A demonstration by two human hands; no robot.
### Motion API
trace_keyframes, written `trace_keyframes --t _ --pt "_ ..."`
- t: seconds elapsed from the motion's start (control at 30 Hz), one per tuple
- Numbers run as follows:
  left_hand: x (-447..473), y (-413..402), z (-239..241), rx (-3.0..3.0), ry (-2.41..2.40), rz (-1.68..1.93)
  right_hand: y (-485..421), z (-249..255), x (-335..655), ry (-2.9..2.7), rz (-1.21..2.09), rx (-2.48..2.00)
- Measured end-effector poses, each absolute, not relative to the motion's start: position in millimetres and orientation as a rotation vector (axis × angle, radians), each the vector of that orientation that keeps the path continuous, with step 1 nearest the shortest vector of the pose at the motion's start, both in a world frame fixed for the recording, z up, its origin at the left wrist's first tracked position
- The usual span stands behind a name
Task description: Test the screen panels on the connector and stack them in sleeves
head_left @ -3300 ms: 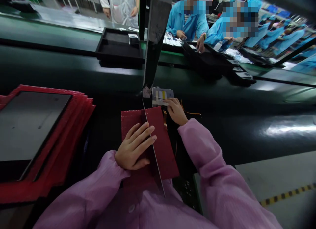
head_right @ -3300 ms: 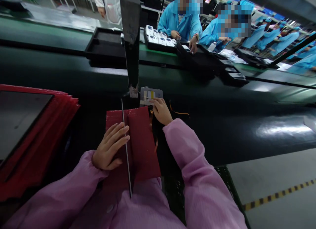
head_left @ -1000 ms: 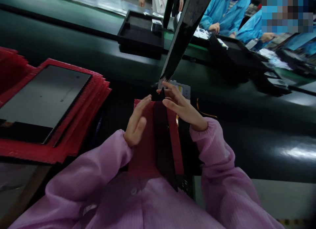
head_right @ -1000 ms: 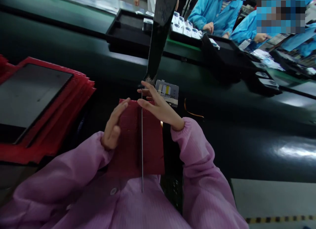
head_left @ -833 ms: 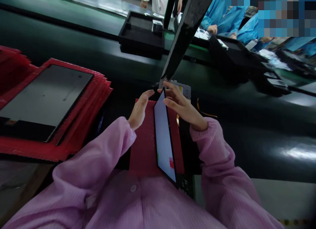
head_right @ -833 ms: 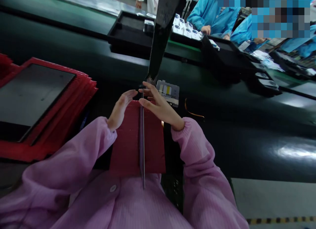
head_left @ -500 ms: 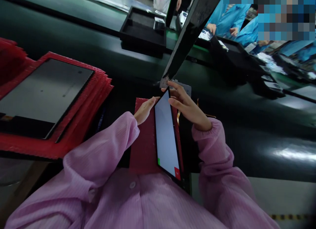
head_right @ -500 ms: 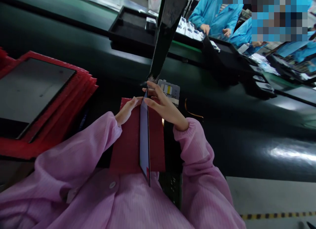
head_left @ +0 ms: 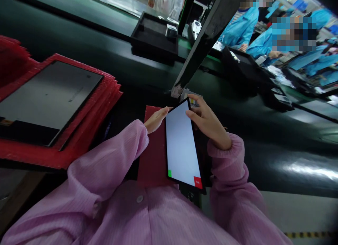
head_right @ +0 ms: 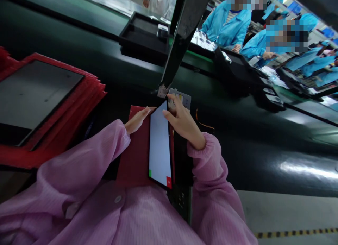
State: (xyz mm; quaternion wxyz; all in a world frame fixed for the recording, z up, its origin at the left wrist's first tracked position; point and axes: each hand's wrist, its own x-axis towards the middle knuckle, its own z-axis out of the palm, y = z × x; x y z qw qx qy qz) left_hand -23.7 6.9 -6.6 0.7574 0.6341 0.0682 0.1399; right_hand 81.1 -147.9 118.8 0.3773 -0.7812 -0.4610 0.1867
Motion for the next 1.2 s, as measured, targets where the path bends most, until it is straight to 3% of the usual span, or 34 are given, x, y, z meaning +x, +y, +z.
trace_keyframes --t 0.23,0.43,0.6,0.77,1.0,1.2 --pt "-22.7 6.3 -5.9 1.311 0.215 0.35 -157.6 130.9 81.2 -1.12 0.382 -2.011" --pt "-45.2 -11.7 38.8 0.986 0.178 0.192 -169.9 146.2 93.9 -0.874 0.335 -1.784" --pt "-72.6 -25.3 67.3 0.69 0.117 0.008 -157.2 139.9 99.5 -0.743 0.447 -1.594" --pt "-81.7 -15.8 54.5 0.629 0.161 -0.015 -149.7 131.7 102.3 -0.779 0.591 -1.659" --pt "-84.9 -8.1 52.6 0.344 -0.028 -0.046 -170.7 145.0 70.4 -1.489 -0.143 -2.146" --pt "-82.9 -16.0 59.5 0.259 0.104 -0.018 -162.2 128.6 38.2 -1.977 -0.241 -2.072"
